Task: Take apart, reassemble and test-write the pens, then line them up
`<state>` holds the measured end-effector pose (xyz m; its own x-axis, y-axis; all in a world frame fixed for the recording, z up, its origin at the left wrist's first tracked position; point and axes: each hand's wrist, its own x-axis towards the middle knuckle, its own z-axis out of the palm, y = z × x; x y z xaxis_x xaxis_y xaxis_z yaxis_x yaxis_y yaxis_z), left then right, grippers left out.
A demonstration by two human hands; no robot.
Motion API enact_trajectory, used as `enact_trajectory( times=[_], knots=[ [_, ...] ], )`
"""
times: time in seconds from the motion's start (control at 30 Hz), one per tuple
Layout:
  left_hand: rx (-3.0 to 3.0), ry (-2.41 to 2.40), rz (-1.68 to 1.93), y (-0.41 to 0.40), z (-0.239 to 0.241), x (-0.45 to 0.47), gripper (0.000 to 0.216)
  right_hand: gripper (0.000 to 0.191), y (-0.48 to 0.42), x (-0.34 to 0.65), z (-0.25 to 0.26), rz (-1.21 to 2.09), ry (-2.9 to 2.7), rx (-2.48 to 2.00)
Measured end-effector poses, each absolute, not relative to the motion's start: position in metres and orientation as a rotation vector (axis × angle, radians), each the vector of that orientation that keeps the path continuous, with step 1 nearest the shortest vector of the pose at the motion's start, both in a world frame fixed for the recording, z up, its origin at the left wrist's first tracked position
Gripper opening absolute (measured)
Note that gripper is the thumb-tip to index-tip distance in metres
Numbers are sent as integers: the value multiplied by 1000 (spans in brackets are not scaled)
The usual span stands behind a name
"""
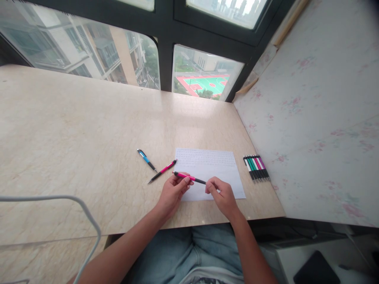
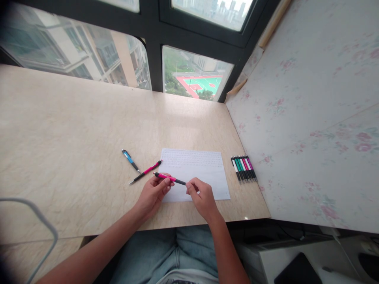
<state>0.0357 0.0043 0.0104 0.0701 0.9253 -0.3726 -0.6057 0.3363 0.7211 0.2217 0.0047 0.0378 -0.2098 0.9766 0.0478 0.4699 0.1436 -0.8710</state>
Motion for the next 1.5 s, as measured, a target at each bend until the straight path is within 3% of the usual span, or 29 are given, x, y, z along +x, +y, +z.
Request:
enact_trajectory(
  times=[0.13, 0.27, 0.4, 0.57, 0.67, 0.77, 0.83, 0.97, 1.07, 1.17, 1.5],
  knots=[
    [512, 995, 1218, 5, 10, 36, 31, 15, 4, 223, 34, 967, -1770, -1431],
    [751, 1091, 1219, 5, 11, 35, 28, 24, 4, 218, 34, 881, -1844, -1349],
    [942, 1112, 1165, 3, 14, 34, 20, 19, 1, 204, 40, 804, -1944, -1302],
    [1024, 1067, 1156, 3, 13, 32, 20, 32, -4, 193, 38, 1148, -1765, -1268],
    [1022, 1048, 1148, 3, 12, 32, 23, 27, -2, 197, 31, 1374, -1439, -1248],
    [1020, 1023, 1146, 2, 12, 32, 27, 22, 1, 206, 29, 1401, -1172, -1230],
    [1032, 1028, 1141, 1, 13, 32, 26, 32, 3, 212, 30, 1368, -1064, -1194],
    [1045, 1029, 1110, -1, 15, 33, 21, 82, 3, 220, 33, 1332, -1002, -1159],
    [1048, 1013, 1110, -1, 16, 32, 20, 103, 4, 225, 31, 1280, -998, -1195],
    [1046, 1023, 1114, -1, 17, 33, 19, 106, 4, 229, 31, 1275, -1005, -1211],
    [1103, 1015, 1055, -1, 14, 33, 16, 86, 7, 231, 23, 1153, -915, -1265]
  ],
)
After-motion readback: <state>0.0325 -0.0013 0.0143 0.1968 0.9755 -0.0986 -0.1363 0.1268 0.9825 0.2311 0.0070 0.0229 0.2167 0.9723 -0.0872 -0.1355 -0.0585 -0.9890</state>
